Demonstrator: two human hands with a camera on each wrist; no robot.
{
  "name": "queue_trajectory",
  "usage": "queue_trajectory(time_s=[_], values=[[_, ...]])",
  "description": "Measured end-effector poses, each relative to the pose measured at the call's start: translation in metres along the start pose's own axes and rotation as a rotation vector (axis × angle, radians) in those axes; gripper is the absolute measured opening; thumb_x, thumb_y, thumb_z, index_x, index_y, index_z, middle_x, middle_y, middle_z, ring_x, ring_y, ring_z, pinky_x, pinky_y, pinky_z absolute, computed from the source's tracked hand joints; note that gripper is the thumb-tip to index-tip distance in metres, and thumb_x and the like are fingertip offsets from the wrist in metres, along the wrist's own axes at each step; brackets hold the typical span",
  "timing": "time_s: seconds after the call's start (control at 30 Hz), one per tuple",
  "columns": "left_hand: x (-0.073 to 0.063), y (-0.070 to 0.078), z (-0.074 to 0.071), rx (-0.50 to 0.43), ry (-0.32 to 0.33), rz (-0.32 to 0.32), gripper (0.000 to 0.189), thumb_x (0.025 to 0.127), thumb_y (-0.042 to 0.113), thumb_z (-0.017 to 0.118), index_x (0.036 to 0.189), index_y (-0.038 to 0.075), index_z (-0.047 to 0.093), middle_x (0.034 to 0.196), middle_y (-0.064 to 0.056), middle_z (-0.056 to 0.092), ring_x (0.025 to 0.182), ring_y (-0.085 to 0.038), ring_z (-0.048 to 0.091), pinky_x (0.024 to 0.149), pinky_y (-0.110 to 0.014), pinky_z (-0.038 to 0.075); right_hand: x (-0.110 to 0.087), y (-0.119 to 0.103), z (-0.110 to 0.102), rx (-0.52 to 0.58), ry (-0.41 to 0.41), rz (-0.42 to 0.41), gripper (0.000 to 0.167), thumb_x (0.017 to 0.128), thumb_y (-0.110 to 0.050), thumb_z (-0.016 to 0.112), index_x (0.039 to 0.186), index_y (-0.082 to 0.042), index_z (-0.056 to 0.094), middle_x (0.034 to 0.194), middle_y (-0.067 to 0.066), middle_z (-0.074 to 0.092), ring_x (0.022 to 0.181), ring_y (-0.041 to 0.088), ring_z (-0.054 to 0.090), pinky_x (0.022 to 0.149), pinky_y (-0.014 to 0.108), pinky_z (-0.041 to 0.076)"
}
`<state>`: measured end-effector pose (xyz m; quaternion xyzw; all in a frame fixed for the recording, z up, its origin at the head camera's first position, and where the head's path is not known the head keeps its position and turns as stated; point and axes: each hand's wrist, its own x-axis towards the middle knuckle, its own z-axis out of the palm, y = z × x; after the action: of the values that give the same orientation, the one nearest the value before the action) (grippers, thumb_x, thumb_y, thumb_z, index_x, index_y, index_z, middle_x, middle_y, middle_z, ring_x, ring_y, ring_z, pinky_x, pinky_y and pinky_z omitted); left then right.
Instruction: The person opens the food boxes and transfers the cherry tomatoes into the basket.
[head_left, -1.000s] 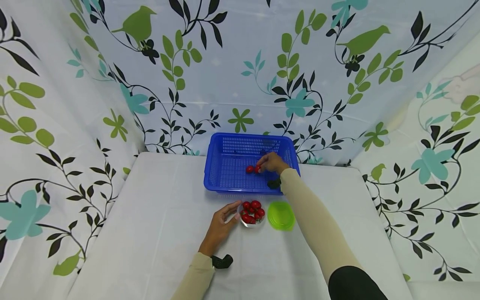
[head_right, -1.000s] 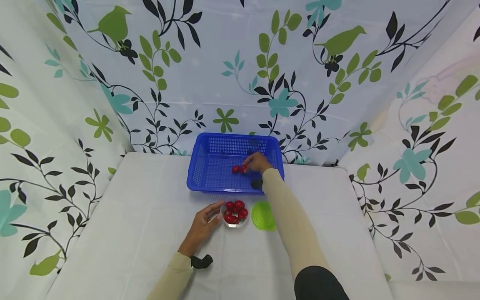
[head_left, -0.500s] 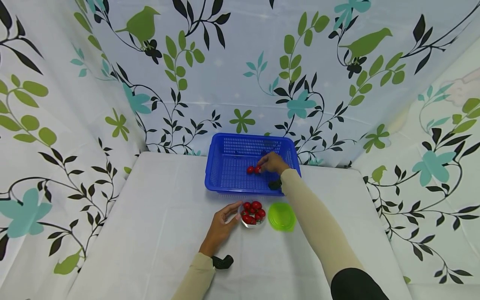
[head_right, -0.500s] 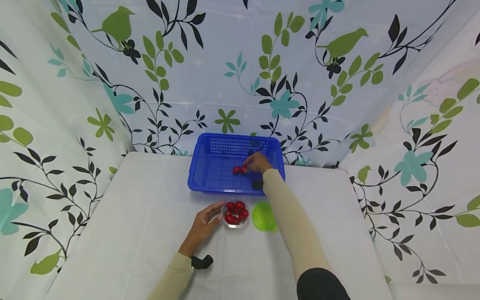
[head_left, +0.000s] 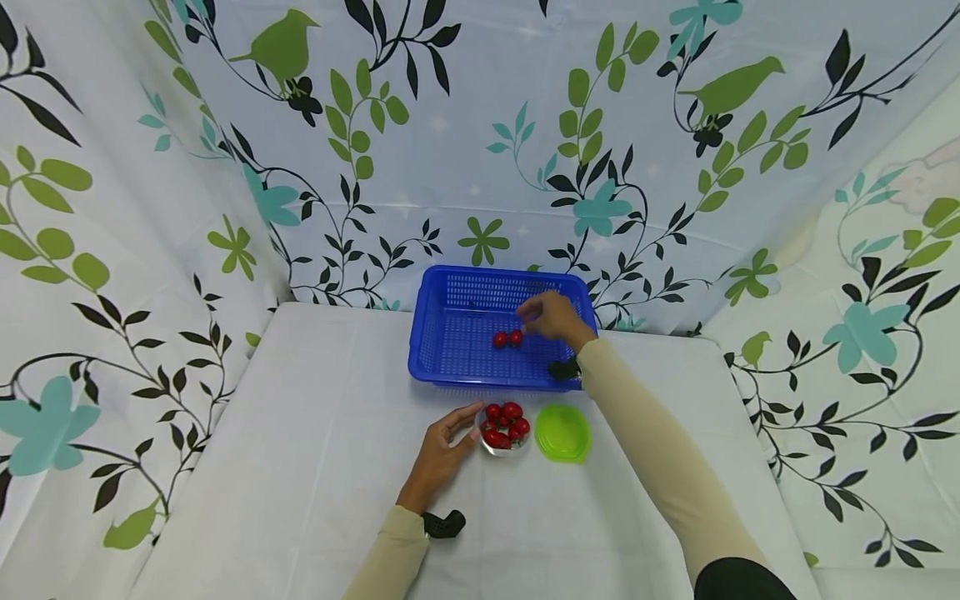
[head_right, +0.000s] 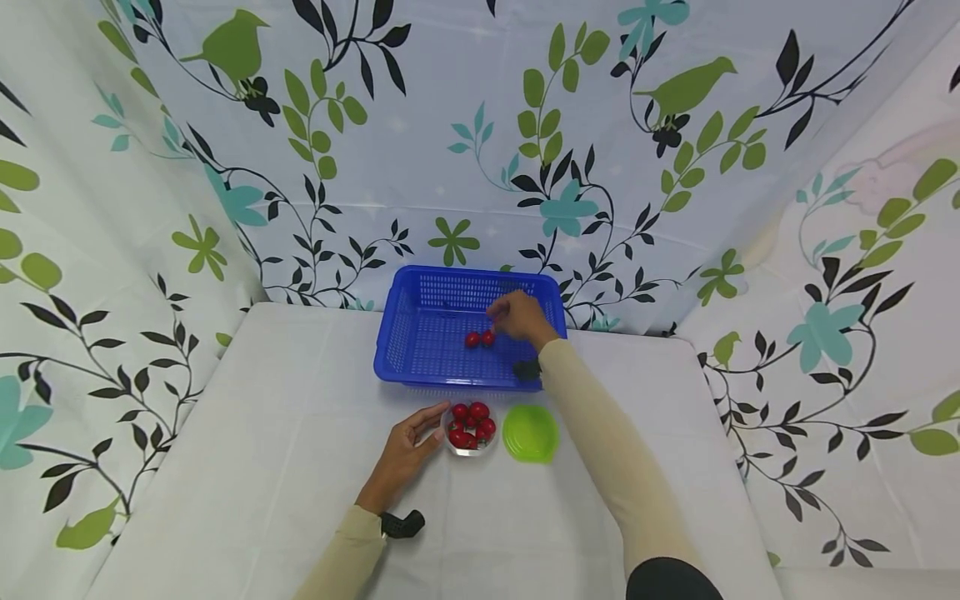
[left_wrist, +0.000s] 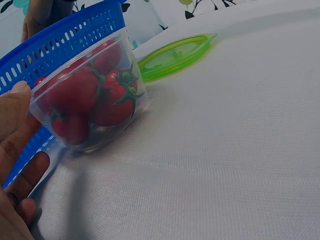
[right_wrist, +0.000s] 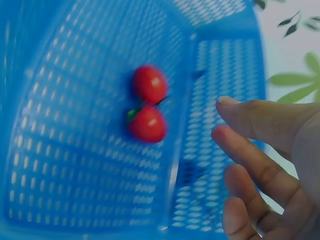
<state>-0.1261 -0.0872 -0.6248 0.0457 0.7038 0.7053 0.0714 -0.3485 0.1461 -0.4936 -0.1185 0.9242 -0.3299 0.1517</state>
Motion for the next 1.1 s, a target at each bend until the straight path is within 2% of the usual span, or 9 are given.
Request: queue_trajectory(time_s=[0.2, 0.37, 0.47, 0.57, 0.83, 1.0, 1.1], values=[[0.000, 0.001, 0.000, 0.005, 0.006, 0.002, 0.044, 0.105, 0.019, 0.069, 0.148, 0.027, 0.063, 0.154, 0.006, 0.062, 0.145, -0.026, 0.055, 0.120, -0.055, 0.032, -0.026, -0.021, -0.007, -0.027, 0.036, -0.117, 0.035, 0.094, -0.009, 0.081, 0.129, -0.012, 0.076, 0.127, 0.010, 0.078, 0.125, 0.033, 0.070, 0.110, 0.053, 0.054], [0.000, 0.001, 0.000, 0.015, 0.011, 0.000, 0.044, 0.104, 0.021, 0.070, 0.147, 0.028, 0.064, 0.154, 0.006, 0.062, 0.144, -0.026, 0.055, 0.117, -0.052, 0.032, -0.051, -0.037, -0.005, -0.038, 0.070, -0.156, 0.032, 0.095, -0.017, 0.082, 0.127, -0.018, 0.078, 0.126, 0.006, 0.078, 0.110, 0.030, 0.072, 0.095, 0.045, 0.061], [-0.001, 0.001, 0.000, 0.007, 0.008, -0.001, 0.043, 0.105, 0.022, 0.069, 0.147, 0.029, 0.064, 0.154, 0.007, 0.062, 0.145, -0.026, 0.054, 0.118, -0.054, 0.031, -0.065, -0.046, -0.001, -0.031, 0.094, -0.174, 0.034, 0.095, -0.020, 0.082, 0.128, -0.021, 0.078, 0.125, 0.004, 0.079, 0.100, 0.024, 0.069, 0.087, 0.040, 0.060], [0.000, 0.000, 0.000, 0.001, 0.006, -0.001, 0.043, 0.105, 0.022, 0.069, 0.147, 0.029, 0.064, 0.153, 0.008, 0.063, 0.145, -0.025, 0.055, 0.119, -0.053, 0.031, -0.078, -0.053, 0.002, -0.017, 0.117, -0.195, 0.035, 0.095, -0.021, 0.082, 0.129, -0.021, 0.077, 0.125, 0.003, 0.079, 0.099, 0.026, 0.067, 0.085, 0.039, 0.057], [0.000, -0.001, 0.002, -0.004, 0.005, 0.003, 0.043, 0.104, 0.023, 0.070, 0.147, 0.027, 0.064, 0.153, 0.007, 0.063, 0.144, -0.025, 0.054, 0.117, -0.050, 0.031, -0.110, -0.055, 0.020, 0.051, 0.191, -0.209, 0.035, 0.095, -0.023, 0.083, 0.129, -0.027, 0.077, 0.121, -0.002, 0.079, 0.099, 0.025, 0.063, 0.080, 0.035, 0.053], [0.000, -0.002, 0.001, -0.002, -0.004, 0.011, 0.044, 0.105, 0.023, 0.069, 0.148, 0.027, 0.063, 0.155, 0.006, 0.061, 0.145, -0.026, 0.053, 0.120, -0.054, 0.031, -0.129, -0.051, 0.035, 0.075, 0.239, -0.201, 0.033, 0.093, -0.024, 0.084, 0.126, -0.025, 0.079, 0.118, -0.002, 0.080, 0.099, 0.027, 0.063, 0.079, 0.034, 0.051], [0.000, -0.002, 0.000, 0.004, -0.003, 0.016, 0.044, 0.105, 0.023, 0.069, 0.148, 0.027, 0.062, 0.155, 0.006, 0.061, 0.145, -0.027, 0.053, 0.120, -0.055, 0.031, -0.138, -0.047, 0.044, 0.084, 0.259, -0.188, 0.034, 0.093, -0.025, 0.084, 0.127, -0.025, 0.079, 0.118, -0.002, 0.080, 0.097, 0.023, 0.063, 0.080, 0.034, 0.051]])
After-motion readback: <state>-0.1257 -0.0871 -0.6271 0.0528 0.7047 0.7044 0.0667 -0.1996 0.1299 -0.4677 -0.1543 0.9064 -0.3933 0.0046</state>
